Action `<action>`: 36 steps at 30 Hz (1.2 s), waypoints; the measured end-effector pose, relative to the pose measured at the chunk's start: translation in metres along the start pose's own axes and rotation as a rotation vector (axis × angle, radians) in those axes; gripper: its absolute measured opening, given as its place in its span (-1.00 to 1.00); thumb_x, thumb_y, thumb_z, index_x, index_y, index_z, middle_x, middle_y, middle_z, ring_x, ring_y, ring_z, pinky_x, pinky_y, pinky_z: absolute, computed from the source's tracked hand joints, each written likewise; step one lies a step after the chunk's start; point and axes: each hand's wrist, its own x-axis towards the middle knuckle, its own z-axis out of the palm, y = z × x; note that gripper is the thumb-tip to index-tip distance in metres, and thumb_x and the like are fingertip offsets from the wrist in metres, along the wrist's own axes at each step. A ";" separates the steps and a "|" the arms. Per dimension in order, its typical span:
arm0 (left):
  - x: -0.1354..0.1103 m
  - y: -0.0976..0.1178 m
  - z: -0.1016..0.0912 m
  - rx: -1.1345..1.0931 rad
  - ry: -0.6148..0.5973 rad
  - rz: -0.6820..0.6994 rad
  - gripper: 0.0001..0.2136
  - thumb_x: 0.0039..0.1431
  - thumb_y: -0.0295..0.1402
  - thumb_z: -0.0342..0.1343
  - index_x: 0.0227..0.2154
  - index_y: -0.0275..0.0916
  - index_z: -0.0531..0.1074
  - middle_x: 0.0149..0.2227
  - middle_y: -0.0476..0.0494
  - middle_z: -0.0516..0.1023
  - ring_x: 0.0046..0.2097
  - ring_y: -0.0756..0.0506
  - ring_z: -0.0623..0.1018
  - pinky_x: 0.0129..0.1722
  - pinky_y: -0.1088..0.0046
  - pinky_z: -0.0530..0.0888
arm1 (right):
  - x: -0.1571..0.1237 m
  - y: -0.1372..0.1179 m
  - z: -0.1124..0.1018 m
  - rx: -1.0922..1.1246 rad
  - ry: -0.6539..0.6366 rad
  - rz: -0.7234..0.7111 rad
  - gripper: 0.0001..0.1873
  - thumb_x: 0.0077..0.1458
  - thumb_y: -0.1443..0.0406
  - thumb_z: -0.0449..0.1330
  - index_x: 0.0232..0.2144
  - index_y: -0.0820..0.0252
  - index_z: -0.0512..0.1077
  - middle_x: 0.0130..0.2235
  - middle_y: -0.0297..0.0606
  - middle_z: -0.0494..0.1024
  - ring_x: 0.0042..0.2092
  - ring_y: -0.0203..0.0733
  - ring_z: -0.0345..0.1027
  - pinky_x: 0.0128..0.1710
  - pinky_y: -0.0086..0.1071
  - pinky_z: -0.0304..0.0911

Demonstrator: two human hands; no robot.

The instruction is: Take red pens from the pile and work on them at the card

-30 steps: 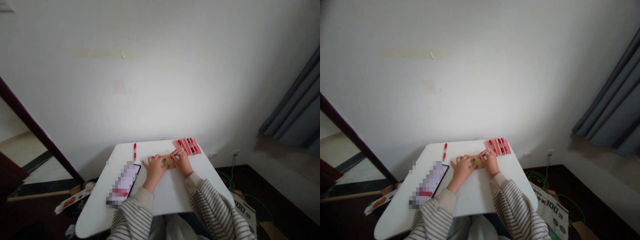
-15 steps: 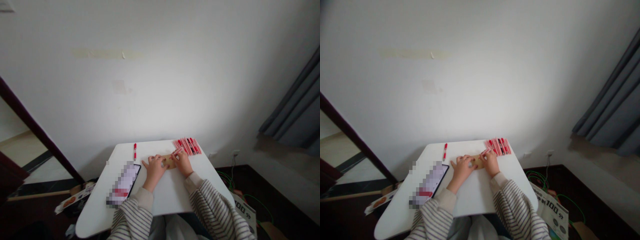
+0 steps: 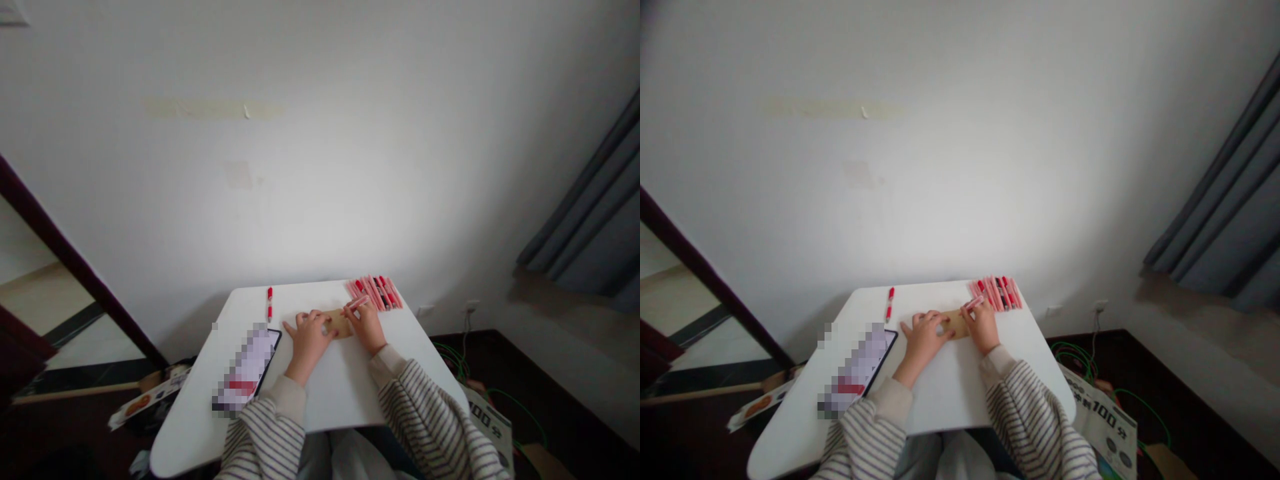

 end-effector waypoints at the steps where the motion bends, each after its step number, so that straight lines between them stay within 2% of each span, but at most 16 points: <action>1: 0.000 0.000 0.001 0.000 0.005 0.001 -0.73 0.05 -0.13 0.17 -0.16 0.04 0.50 0.00 -0.07 0.48 0.11 -0.30 0.27 0.10 -0.46 -0.10 | 0.000 0.000 -0.001 0.014 0.013 -0.015 -0.67 0.23 0.14 0.08 -0.44 0.16 0.51 -0.27 -0.14 0.53 -0.15 -0.09 0.34 -0.07 -0.22 0.23; 8: 0.007 -0.013 0.008 0.066 0.142 -0.032 -0.74 0.17 -0.18 0.06 -0.09 0.04 0.48 0.07 -0.06 0.48 0.16 -0.32 0.21 0.13 -0.43 -0.16 | -0.001 -0.007 -0.008 0.063 0.077 -0.045 -0.65 0.26 0.08 0.05 -0.30 0.13 0.54 -0.22 -0.18 0.55 -0.08 -0.09 0.32 0.02 -0.18 0.17; 12: 0.018 -0.025 0.012 0.097 0.204 -0.090 -0.73 0.25 -0.19 -0.05 -0.09 0.03 0.49 0.09 -0.03 0.48 0.20 -0.31 0.17 0.16 -0.36 -0.14 | -0.003 -0.009 -0.009 0.099 0.083 -0.011 -0.62 0.25 0.03 0.05 -0.30 0.11 0.55 -0.19 -0.18 0.55 -0.06 -0.08 0.31 0.04 -0.15 0.15; 17: 0.024 -0.030 0.017 0.094 0.227 -0.112 -0.74 0.26 -0.19 -0.06 -0.12 0.05 0.50 0.09 -0.01 0.48 0.19 -0.31 0.17 0.18 -0.32 -0.09 | -0.004 -0.008 -0.007 0.248 0.052 0.088 -0.56 0.21 -0.03 0.04 -0.34 0.11 0.57 -0.21 -0.17 0.54 -0.06 -0.06 0.31 0.09 -0.12 0.11; 19: 0.024 -0.030 0.017 0.091 0.235 -0.109 -0.73 0.25 -0.18 -0.04 -0.09 0.06 0.49 0.10 -0.03 0.48 0.19 -0.30 0.19 0.19 -0.30 -0.08 | -0.004 -0.007 -0.006 0.374 0.041 0.177 -0.57 0.17 -0.04 0.08 -0.37 0.12 0.57 -0.22 -0.18 0.54 -0.06 -0.05 0.32 0.11 -0.10 0.09; 21: 0.023 -0.030 0.017 0.093 0.245 -0.106 -0.72 0.24 -0.18 -0.02 -0.05 0.04 0.47 0.10 -0.06 0.48 0.19 -0.29 0.20 0.19 -0.29 -0.07 | -0.003 -0.007 -0.004 0.603 0.031 0.298 -0.61 0.09 -0.03 0.16 -0.37 0.14 0.56 -0.21 -0.19 0.54 -0.08 -0.06 0.34 0.06 -0.12 0.15; 23: 0.021 -0.028 0.015 0.100 0.254 -0.098 -0.70 0.23 -0.17 -0.01 -0.02 0.02 0.46 0.10 -0.07 0.48 0.18 -0.29 0.21 0.19 -0.29 -0.05 | -0.002 -0.009 -0.003 0.889 0.036 0.424 -0.68 0.01 0.03 0.23 -0.34 0.14 0.53 -0.24 -0.23 0.53 -0.16 -0.12 0.36 -0.07 -0.18 0.26; 25: 0.019 -0.026 0.012 0.109 0.259 -0.084 -0.71 0.23 -0.18 -0.01 -0.04 0.01 0.46 0.09 -0.07 0.48 0.17 -0.29 0.23 0.18 -0.30 -0.03 | 0.000 -0.011 -0.004 1.125 0.050 0.521 -0.74 -0.05 0.13 0.28 -0.30 0.13 0.50 -0.37 -0.33 0.48 -0.32 -0.25 0.33 -0.25 -0.31 0.30; 28: 0.016 -0.022 0.009 0.122 0.260 -0.065 -0.73 0.23 -0.19 -0.01 -0.08 0.00 0.48 0.09 -0.06 0.48 0.18 -0.30 0.23 0.15 -0.34 0.01 | 0.004 -0.016 -0.009 1.327 0.026 0.624 -0.78 -0.09 0.18 0.32 -0.36 0.12 0.44 -0.54 -0.47 0.29 -0.52 -0.39 0.12 -0.49 -0.46 0.15; 29: 0.015 -0.021 0.008 0.124 0.260 -0.062 -0.74 0.23 -0.18 -0.01 -0.08 0.00 0.48 0.09 -0.06 0.48 0.18 -0.31 0.23 0.14 -0.34 0.02 | 0.005 -0.019 -0.012 1.384 0.009 0.650 -0.76 -0.06 0.13 0.31 -0.41 0.12 0.42 -0.55 -0.47 0.25 -0.54 -0.39 0.08 -0.51 -0.47 0.12; 33: 0.012 -0.016 0.007 0.118 0.254 -0.057 -0.73 0.23 -0.18 -0.01 -0.07 0.01 0.48 0.10 -0.07 0.47 0.19 -0.32 0.23 0.13 -0.37 0.03 | 0.006 -0.028 -0.022 1.540 -0.075 0.670 -0.41 0.01 -0.24 0.09 -0.60 0.14 0.26 -0.54 -0.40 0.23 -0.53 -0.35 0.04 -0.52 -0.42 0.10; 36: 0.011 -0.013 0.007 0.106 0.244 -0.055 -0.72 0.23 -0.20 -0.01 -0.05 0.02 0.47 0.12 -0.07 0.46 0.19 -0.31 0.23 0.14 -0.39 0.03 | 0.005 -0.032 -0.027 1.563 -0.116 0.676 -0.36 0.06 -0.24 0.02 -0.68 0.14 0.12 -0.58 -0.41 0.15 -0.53 -0.32 0.01 -0.52 -0.41 0.08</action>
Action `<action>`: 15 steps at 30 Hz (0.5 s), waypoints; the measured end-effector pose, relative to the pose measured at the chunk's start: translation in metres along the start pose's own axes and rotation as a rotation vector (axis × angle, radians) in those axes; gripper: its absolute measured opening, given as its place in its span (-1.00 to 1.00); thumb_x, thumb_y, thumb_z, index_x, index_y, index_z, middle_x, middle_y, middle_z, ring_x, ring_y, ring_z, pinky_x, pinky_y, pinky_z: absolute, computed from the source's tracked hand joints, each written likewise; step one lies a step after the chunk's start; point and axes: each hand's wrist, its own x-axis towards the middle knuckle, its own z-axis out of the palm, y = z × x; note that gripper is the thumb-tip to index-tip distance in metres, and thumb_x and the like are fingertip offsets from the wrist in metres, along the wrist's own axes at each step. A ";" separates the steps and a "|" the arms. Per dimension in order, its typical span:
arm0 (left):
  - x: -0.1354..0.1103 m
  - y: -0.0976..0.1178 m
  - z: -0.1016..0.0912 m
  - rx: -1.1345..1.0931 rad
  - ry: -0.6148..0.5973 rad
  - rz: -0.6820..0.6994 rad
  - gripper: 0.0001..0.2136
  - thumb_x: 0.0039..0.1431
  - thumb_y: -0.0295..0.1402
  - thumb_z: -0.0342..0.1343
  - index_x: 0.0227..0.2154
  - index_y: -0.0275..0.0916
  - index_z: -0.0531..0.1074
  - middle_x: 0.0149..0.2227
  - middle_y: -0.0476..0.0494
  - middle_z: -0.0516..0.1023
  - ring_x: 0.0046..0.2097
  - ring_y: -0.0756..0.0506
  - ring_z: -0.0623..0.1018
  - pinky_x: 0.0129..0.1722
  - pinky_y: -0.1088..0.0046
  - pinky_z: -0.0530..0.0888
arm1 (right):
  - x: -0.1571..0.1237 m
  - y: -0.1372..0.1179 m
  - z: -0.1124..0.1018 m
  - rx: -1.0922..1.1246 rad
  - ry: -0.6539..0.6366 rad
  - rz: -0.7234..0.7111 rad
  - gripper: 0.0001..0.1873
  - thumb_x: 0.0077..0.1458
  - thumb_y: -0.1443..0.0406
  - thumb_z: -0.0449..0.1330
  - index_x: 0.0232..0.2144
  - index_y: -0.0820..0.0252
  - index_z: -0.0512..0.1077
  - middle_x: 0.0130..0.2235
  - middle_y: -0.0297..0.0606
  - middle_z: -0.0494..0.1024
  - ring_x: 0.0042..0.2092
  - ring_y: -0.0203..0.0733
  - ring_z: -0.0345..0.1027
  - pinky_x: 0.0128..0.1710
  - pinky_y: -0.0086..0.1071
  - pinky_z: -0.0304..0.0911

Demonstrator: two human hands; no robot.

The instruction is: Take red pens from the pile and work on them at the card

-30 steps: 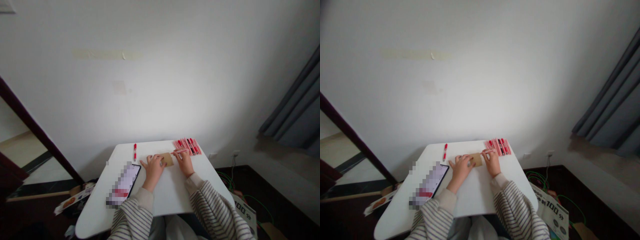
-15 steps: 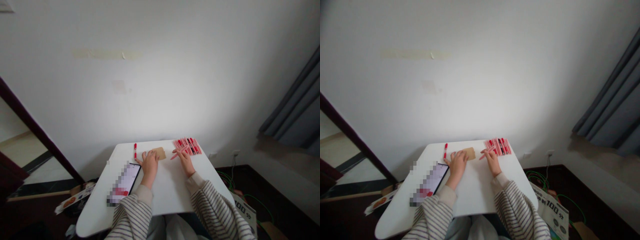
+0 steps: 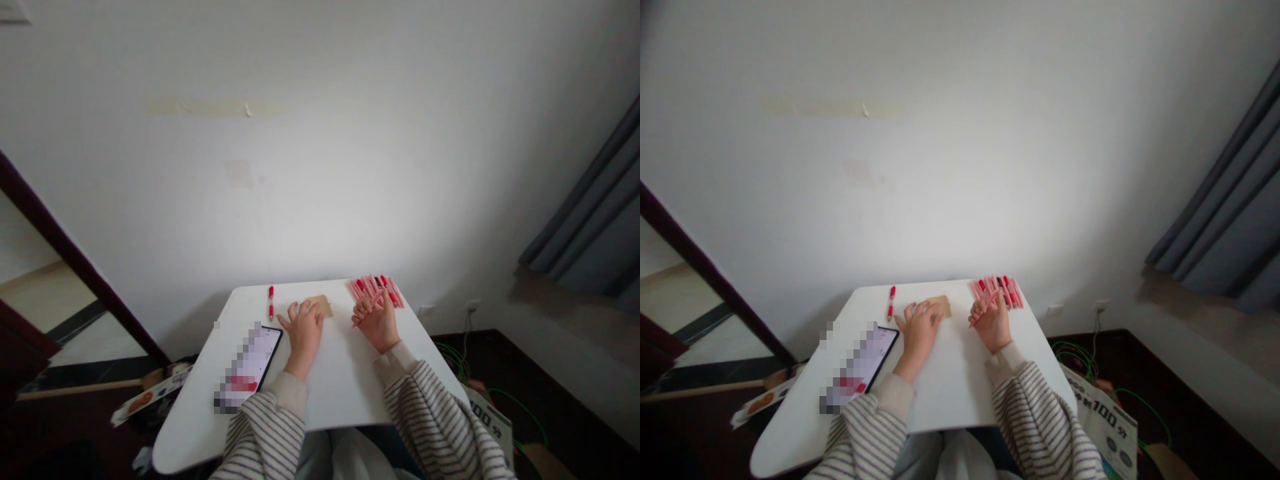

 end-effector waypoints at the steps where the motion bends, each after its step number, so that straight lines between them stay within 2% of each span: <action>1: 0.000 0.001 0.000 -0.004 -0.003 0.001 -0.72 0.23 -0.20 0.00 -0.05 0.02 0.47 0.12 -0.06 0.45 0.19 -0.31 0.22 0.14 -0.39 0.02 | -0.001 -0.001 0.000 0.002 -0.002 0.005 -0.37 0.08 -0.21 0.02 -0.70 0.14 0.09 -0.58 -0.41 0.13 -0.52 -0.32 0.01 -0.51 -0.41 0.08; 6: -0.002 0.002 0.000 -0.014 -0.012 0.002 -0.72 0.22 -0.20 0.00 -0.05 0.04 0.48 0.12 -0.05 0.46 0.19 -0.32 0.22 0.14 -0.40 0.02 | 0.000 -0.001 -0.003 -0.010 0.001 -0.009 -0.36 0.10 -0.20 -0.01 -0.69 0.13 0.02 -0.57 -0.43 0.07 -0.52 -0.32 -0.01 -0.50 -0.40 0.09; 10: -0.002 0.000 0.002 -0.016 -0.026 0.001 -0.72 0.22 -0.20 -0.01 -0.06 0.04 0.48 0.12 -0.08 0.45 0.20 -0.32 0.20 0.15 -0.38 0.00 | 0.008 0.004 -0.007 -0.150 0.063 -0.050 -0.35 0.04 -0.28 -0.01 -0.65 0.11 0.06 -0.57 -0.46 0.05 -0.55 -0.33 -0.07 -0.55 -0.41 0.06; 12: -0.002 0.000 0.003 -0.016 -0.035 -0.001 -0.71 0.22 -0.20 -0.01 -0.05 0.04 0.48 0.12 -0.09 0.44 0.20 -0.32 0.20 0.16 -0.36 0.00 | 0.011 0.006 -0.009 -0.249 0.082 -0.087 -0.40 0.05 -0.26 0.01 -0.59 0.10 0.19 -0.55 -0.43 0.13 -0.55 -0.32 -0.03 -0.54 -0.39 0.09; 15: -0.002 0.001 0.003 -0.016 -0.059 0.003 -0.70 0.22 -0.19 -0.01 -0.03 0.04 0.47 0.13 -0.11 0.43 0.20 -0.32 0.19 0.17 -0.35 -0.02 | 0.012 0.008 -0.012 -0.361 0.085 -0.133 -0.57 0.10 -0.13 0.08 -0.35 0.08 0.42 -0.46 -0.34 0.32 -0.49 -0.27 0.13 -0.48 -0.34 0.21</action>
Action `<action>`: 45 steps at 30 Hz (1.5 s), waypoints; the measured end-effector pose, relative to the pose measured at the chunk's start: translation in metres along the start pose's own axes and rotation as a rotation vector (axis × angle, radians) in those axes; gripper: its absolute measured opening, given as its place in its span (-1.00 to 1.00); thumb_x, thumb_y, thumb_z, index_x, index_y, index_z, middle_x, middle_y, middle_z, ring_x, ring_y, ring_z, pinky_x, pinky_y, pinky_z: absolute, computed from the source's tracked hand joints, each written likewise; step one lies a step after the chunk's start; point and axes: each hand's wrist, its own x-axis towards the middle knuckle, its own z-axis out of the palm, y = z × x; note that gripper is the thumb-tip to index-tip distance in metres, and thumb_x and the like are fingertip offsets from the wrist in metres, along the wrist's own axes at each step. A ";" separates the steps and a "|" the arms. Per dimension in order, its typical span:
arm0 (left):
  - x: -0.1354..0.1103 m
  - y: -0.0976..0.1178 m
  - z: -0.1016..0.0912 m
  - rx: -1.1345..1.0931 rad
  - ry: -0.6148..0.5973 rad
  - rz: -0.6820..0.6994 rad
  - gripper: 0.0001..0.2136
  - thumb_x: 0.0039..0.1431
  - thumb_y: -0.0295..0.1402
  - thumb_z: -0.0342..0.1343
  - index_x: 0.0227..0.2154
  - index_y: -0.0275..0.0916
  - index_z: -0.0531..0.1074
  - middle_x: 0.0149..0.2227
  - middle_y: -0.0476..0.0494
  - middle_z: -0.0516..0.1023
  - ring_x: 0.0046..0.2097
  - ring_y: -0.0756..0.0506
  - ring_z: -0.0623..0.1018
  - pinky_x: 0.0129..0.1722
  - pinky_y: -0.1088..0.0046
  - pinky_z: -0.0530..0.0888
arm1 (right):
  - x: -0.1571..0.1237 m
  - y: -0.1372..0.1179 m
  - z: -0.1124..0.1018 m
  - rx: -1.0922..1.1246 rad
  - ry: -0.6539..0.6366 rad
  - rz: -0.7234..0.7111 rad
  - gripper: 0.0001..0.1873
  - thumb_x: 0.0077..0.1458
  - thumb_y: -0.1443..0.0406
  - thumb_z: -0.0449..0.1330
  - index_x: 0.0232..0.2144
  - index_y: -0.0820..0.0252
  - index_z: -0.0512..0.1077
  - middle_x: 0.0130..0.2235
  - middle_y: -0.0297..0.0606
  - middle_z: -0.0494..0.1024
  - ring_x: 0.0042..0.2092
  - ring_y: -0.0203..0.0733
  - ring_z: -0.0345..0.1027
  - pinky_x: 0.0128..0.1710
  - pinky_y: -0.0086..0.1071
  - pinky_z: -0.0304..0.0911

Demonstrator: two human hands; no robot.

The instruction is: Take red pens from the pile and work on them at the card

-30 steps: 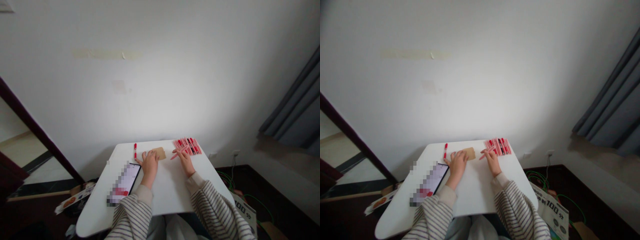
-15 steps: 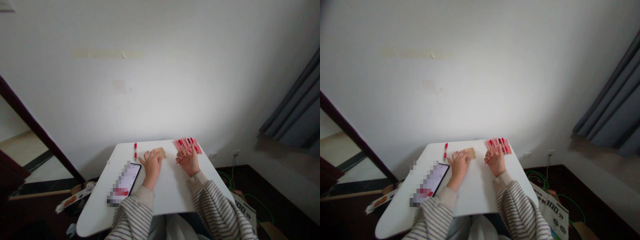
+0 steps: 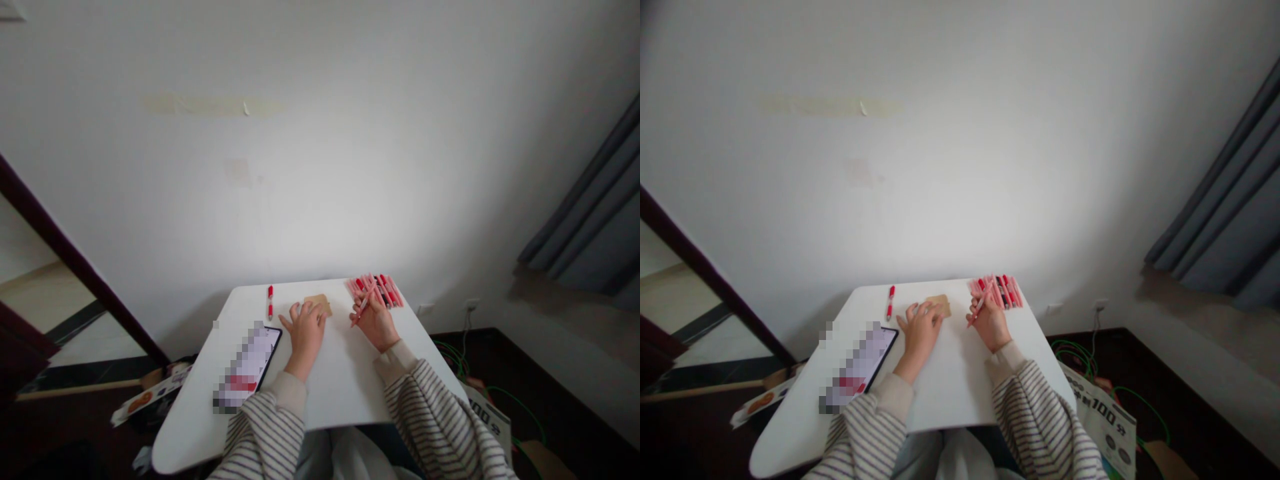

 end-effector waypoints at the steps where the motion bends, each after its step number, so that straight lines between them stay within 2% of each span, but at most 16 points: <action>1: 0.000 0.001 0.000 -0.002 -0.010 0.007 -0.70 0.22 -0.19 -0.01 -0.03 0.04 0.47 0.13 -0.12 0.43 0.20 -0.32 0.19 0.17 -0.35 -0.02 | 0.000 0.000 -0.001 -0.022 -0.001 -0.009 -0.61 0.09 -0.07 0.12 -0.26 0.07 0.45 -0.41 -0.31 0.37 -0.45 -0.26 0.19 -0.45 -0.33 0.24; 4: 0.000 0.005 0.000 -0.028 -0.033 0.032 -0.70 0.21 -0.20 0.02 -0.02 0.04 0.46 0.11 -0.13 0.45 0.19 -0.30 0.22 0.18 -0.34 0.00 | -0.001 0.001 -0.004 -0.055 0.011 -0.020 -0.60 -0.03 0.09 0.27 -0.11 0.04 0.48 -0.31 -0.28 0.45 -0.35 -0.24 0.28 -0.38 -0.31 0.31; 6: 0.000 0.009 0.001 -0.064 -0.051 0.058 -0.71 0.19 -0.20 0.05 -0.02 0.06 0.46 0.09 -0.11 0.46 0.18 -0.29 0.23 0.19 -0.33 0.01 | 0.000 0.001 -0.005 -0.080 0.037 -0.015 -0.58 -0.13 0.15 0.35 -0.14 0.03 0.50 -0.34 -0.31 0.45 -0.35 -0.25 0.29 -0.33 -0.30 0.34; 9: 0.001 0.020 0.002 -0.130 -0.089 0.118 -0.70 0.12 -0.13 0.13 -0.06 0.10 0.48 0.09 -0.07 0.46 0.19 -0.28 0.24 0.20 -0.31 0.01 | 0.006 -0.002 -0.009 -0.210 0.093 -0.059 -0.61 -0.19 0.11 0.38 -0.25 0.08 0.53 -0.40 -0.34 0.46 -0.34 -0.23 0.31 -0.25 -0.23 0.37; 12: 0.005 0.035 0.004 -0.192 -0.084 0.176 -0.68 0.08 -0.10 0.17 -0.08 0.07 0.50 0.08 -0.09 0.46 0.19 -0.26 0.24 0.25 -0.21 -0.02 | 0.014 -0.014 -0.017 -0.503 0.205 -0.241 -0.62 -0.17 0.08 0.36 -0.29 0.13 0.55 -0.31 -0.25 0.54 -0.26 -0.11 0.38 -0.16 -0.14 0.34; 14: 0.008 0.046 0.005 -0.203 -0.082 0.214 -0.68 0.08 -0.12 0.18 -0.09 0.01 0.52 0.06 -0.13 0.47 0.19 -0.25 0.24 0.25 -0.10 0.04 | 0.018 -0.026 -0.023 -0.704 0.262 -0.386 -0.65 -0.11 0.08 0.32 -0.28 0.14 0.55 -0.22 -0.16 0.57 -0.17 -0.03 0.39 -0.07 -0.09 0.29; 17: 0.014 0.061 0.010 -0.202 -0.073 0.227 -0.70 0.07 -0.13 0.18 -0.10 0.02 0.53 0.06 -0.12 0.47 0.18 -0.24 0.25 0.22 -0.05 0.10 | 0.024 -0.041 -0.035 -0.997 0.291 -0.521 -0.71 0.03 0.10 0.23 -0.25 0.12 0.56 -0.25 -0.16 0.59 -0.12 -0.02 0.37 0.06 -0.05 0.16; 21: 0.020 0.079 0.020 -0.197 -0.067 0.234 -0.69 0.08 -0.13 0.17 -0.08 0.08 0.50 0.07 -0.07 0.46 0.17 -0.25 0.25 0.19 -0.12 0.11 | 0.030 -0.046 -0.045 -1.324 0.428 -0.541 -0.70 0.09 0.09 0.18 -0.23 0.10 0.56 -0.29 -0.15 0.60 -0.03 0.06 0.26 0.05 -0.03 0.06; 25: 0.026 0.093 0.027 -0.176 -0.094 0.218 -0.70 0.11 -0.18 0.14 -0.06 0.12 0.47 0.12 -0.06 0.43 0.19 -0.27 0.23 0.19 -0.23 0.07 | 0.035 -0.039 -0.048 -1.541 0.451 -0.555 -0.72 0.13 0.11 0.15 -0.26 0.12 0.56 -0.21 -0.11 0.59 -0.01 0.07 0.21 0.05 -0.02 -0.04; 30: 0.031 0.097 0.034 -0.143 -0.099 0.194 -0.73 0.17 -0.17 0.07 -0.06 0.14 0.48 0.16 -0.04 0.40 0.20 -0.28 0.20 0.19 -0.30 0.03 | 0.038 -0.032 -0.044 -1.654 0.461 -0.583 -0.76 0.12 0.14 0.17 -0.24 0.10 0.55 -0.17 -0.09 0.58 0.00 0.06 0.19 0.06 -0.01 -0.10; 35: 0.032 0.093 0.039 -0.141 -0.079 0.199 -0.73 0.23 -0.15 -0.02 -0.08 0.15 0.49 0.15 -0.02 0.42 0.19 -0.27 0.21 0.18 -0.32 0.03 | 0.038 -0.029 -0.043 -1.698 0.463 -0.535 -0.74 0.13 0.19 0.15 -0.18 0.13 0.53 -0.12 -0.05 0.57 0.02 0.12 0.17 0.06 0.05 -0.12; 40: 0.032 0.091 0.042 -0.133 -0.085 0.197 -0.73 0.23 -0.17 -0.02 -0.07 0.16 0.49 0.15 -0.05 0.42 0.19 -0.28 0.21 0.17 -0.30 0.03 | 0.039 -0.029 -0.045 -1.659 0.457 -0.517 -0.73 0.15 0.15 0.13 -0.19 0.12 0.53 -0.12 -0.06 0.56 0.05 0.12 0.16 0.09 0.05 -0.16; 45: 0.034 0.087 0.040 -0.139 -0.070 0.198 -0.73 0.21 -0.16 0.00 -0.08 0.14 0.50 0.13 -0.06 0.43 0.18 -0.30 0.22 0.16 -0.26 0.08 | 0.037 -0.030 -0.043 -1.595 0.459 -0.558 -0.77 0.15 0.18 0.14 -0.22 0.09 0.55 -0.17 -0.11 0.57 0.00 0.06 0.19 0.05 -0.04 -0.06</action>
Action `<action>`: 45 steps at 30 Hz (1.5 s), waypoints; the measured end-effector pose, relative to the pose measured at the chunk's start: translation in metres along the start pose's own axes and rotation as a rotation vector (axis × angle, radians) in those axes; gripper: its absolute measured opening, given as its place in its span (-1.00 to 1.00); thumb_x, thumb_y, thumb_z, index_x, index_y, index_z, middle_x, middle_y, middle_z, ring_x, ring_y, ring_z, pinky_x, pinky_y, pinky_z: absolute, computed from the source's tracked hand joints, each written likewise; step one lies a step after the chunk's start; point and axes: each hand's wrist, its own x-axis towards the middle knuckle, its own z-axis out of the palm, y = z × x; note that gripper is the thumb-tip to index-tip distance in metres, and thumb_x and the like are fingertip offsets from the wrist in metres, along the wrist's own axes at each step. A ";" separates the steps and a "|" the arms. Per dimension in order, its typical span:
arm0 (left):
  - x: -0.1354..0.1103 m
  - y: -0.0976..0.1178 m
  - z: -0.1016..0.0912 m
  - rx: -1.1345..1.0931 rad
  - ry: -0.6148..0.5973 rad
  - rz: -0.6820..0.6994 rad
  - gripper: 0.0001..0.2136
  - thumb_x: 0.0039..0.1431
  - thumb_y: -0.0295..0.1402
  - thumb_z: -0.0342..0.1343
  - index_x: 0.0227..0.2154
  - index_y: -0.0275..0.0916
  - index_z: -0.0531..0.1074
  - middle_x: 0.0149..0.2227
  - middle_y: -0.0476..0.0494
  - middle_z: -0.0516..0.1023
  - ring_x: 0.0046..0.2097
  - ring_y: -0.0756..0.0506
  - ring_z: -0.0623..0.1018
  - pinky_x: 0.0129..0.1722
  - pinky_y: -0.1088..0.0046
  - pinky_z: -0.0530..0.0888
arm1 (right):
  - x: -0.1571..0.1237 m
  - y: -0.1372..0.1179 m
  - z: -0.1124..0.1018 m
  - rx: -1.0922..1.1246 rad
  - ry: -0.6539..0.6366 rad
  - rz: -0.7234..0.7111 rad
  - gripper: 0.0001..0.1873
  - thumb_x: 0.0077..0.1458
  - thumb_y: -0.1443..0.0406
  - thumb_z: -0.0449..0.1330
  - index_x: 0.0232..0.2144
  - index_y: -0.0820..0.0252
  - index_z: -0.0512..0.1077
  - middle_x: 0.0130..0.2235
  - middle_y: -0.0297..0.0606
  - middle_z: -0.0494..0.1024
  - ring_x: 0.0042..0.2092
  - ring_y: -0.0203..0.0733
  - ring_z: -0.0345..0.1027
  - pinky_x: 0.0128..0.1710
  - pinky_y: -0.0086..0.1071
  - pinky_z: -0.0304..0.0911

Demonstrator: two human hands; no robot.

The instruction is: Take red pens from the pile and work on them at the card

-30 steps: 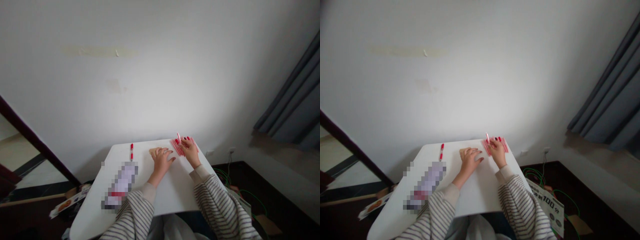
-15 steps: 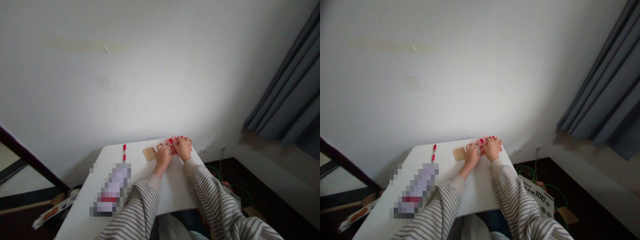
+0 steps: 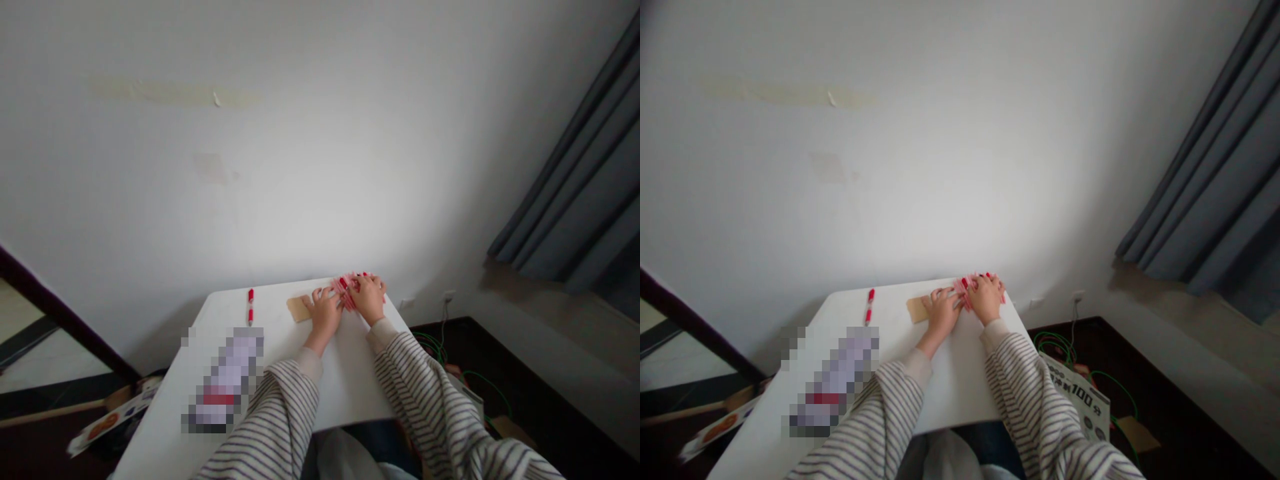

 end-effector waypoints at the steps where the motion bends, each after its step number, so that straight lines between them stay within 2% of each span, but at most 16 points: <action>1: 0.000 -0.001 -0.001 -0.003 0.004 -0.004 -0.73 0.21 -0.16 0.01 -0.08 0.14 0.50 0.13 -0.06 0.43 0.18 -0.30 0.22 0.16 -0.25 0.09 | 0.000 -0.001 -0.001 0.020 0.007 -0.009 -0.77 0.16 0.19 0.14 -0.22 0.08 0.55 -0.17 -0.11 0.57 0.00 0.05 0.18 0.05 -0.05 -0.05; 5: -0.003 -0.013 -0.013 0.012 0.023 -0.054 -0.73 0.18 -0.18 0.06 -0.08 0.08 0.51 0.11 -0.09 0.44 0.17 -0.28 0.23 0.18 -0.20 0.08 | -0.002 -0.013 -0.002 0.094 -0.047 -0.117 -0.76 0.17 0.28 0.10 -0.18 0.09 0.54 -0.16 -0.14 0.56 -0.01 0.03 0.17 0.08 -0.06 0.00; 9: -0.011 -0.036 -0.037 0.146 0.111 -0.166 -0.73 0.20 -0.24 0.00 -0.10 0.00 0.51 0.07 -0.14 0.46 0.14 -0.28 0.25 0.18 -0.28 0.02 | -0.007 -0.032 0.000 0.174 -0.161 -0.255 -0.74 0.18 0.33 0.07 -0.16 0.08 0.53 -0.20 -0.15 0.54 -0.05 0.02 0.20 0.07 -0.07 0.06; 13: -0.020 -0.064 -0.067 0.347 0.188 -0.343 -0.69 0.22 -0.31 -0.09 -0.11 -0.13 0.51 0.00 -0.25 0.48 0.08 -0.29 0.30 0.16 -0.20 0.12 | -0.016 -0.053 0.008 0.241 -0.255 -0.306 -0.75 0.17 0.35 0.10 -0.15 0.12 0.53 -0.22 -0.14 0.51 -0.06 0.01 0.22 0.00 -0.13 0.17; 16: -0.025 -0.081 -0.082 0.473 0.199 -0.514 -0.67 0.19 -0.38 -0.12 -0.13 -0.21 0.51 0.01 -0.36 0.44 0.08 -0.34 0.32 0.10 -0.31 0.11 | -0.025 -0.064 0.015 0.261 -0.303 -0.329 -0.73 0.17 0.39 0.09 -0.16 0.11 0.54 -0.19 -0.14 0.51 -0.07 -0.01 0.24 0.00 -0.13 0.18; 21: -0.025 -0.097 -0.083 0.495 0.179 -0.678 -0.59 0.23 -0.46 -0.27 -0.08 -0.26 0.49 -0.08 -0.39 0.48 0.05 -0.34 0.37 0.07 -0.37 0.11 | -0.036 -0.068 0.024 0.264 -0.352 -0.355 -0.73 0.17 0.42 0.11 -0.15 0.12 0.53 -0.13 -0.17 0.51 -0.08 -0.06 0.26 -0.02 -0.19 0.23; 25: -0.024 -0.100 -0.082 0.464 0.142 -0.729 -0.56 0.24 -0.47 -0.28 -0.01 -0.19 0.46 -0.08 -0.35 0.49 0.06 -0.37 0.38 0.05 -0.39 0.12 | -0.039 -0.063 0.028 0.268 -0.364 -0.355 -0.74 0.17 0.43 0.11 -0.16 0.14 0.53 -0.13 -0.18 0.51 -0.07 -0.10 0.27 -0.03 -0.23 0.25; 29: -0.025 -0.102 -0.084 0.432 0.155 -0.690 -0.56 0.26 -0.45 -0.27 0.04 -0.10 0.42 -0.13 -0.33 0.51 0.04 -0.38 0.39 0.01 -0.47 0.08 | -0.040 -0.057 0.027 0.293 -0.341 -0.354 -0.71 0.17 0.44 0.09 -0.14 0.11 0.52 -0.14 -0.20 0.52 -0.06 -0.11 0.29 -0.01 -0.22 0.27; 35: -0.028 -0.099 -0.081 0.227 0.173 -0.440 -0.62 0.23 -0.46 -0.13 0.03 -0.07 0.42 -0.10 -0.20 0.52 0.02 -0.27 0.39 0.12 -0.40 0.03 | -0.039 -0.053 0.019 0.287 -0.233 -0.366 -0.65 0.20 0.41 0.05 -0.01 0.11 0.47 -0.04 -0.17 0.48 0.02 -0.06 0.26 0.08 -0.13 0.24; 40: -0.035 -0.086 -0.079 0.018 0.090 -0.247 -0.70 0.20 -0.41 0.00 -0.05 -0.01 0.47 -0.11 -0.10 0.55 0.03 -0.21 0.39 0.18 -0.35 0.00 | -0.040 -0.048 0.012 0.159 -0.177 -0.410 -0.62 0.24 0.30 0.08 0.09 0.04 0.40 0.14 -0.18 0.37 0.13 -0.01 0.16 0.14 -0.06 0.18; 42: -0.038 -0.082 -0.077 -0.042 0.053 -0.185 -0.70 0.19 -0.41 0.04 -0.06 0.02 0.47 -0.10 -0.07 0.56 0.04 -0.20 0.39 0.21 -0.33 -0.03 | -0.041 -0.046 0.010 0.121 -0.192 -0.432 -0.63 0.24 0.25 0.11 0.09 0.03 0.40 0.11 -0.16 0.41 0.11 -0.01 0.18 0.11 -0.09 0.21; 45: -0.043 -0.078 -0.074 -0.090 0.022 -0.113 -0.68 0.18 -0.41 0.07 -0.04 0.06 0.47 -0.03 -0.04 0.56 0.08 -0.17 0.37 0.25 -0.25 -0.04 | -0.043 -0.044 0.010 0.103 -0.235 -0.440 -0.71 0.24 0.22 0.12 -0.02 0.06 0.48 -0.13 -0.17 0.53 -0.01 -0.05 0.26 0.03 -0.17 0.25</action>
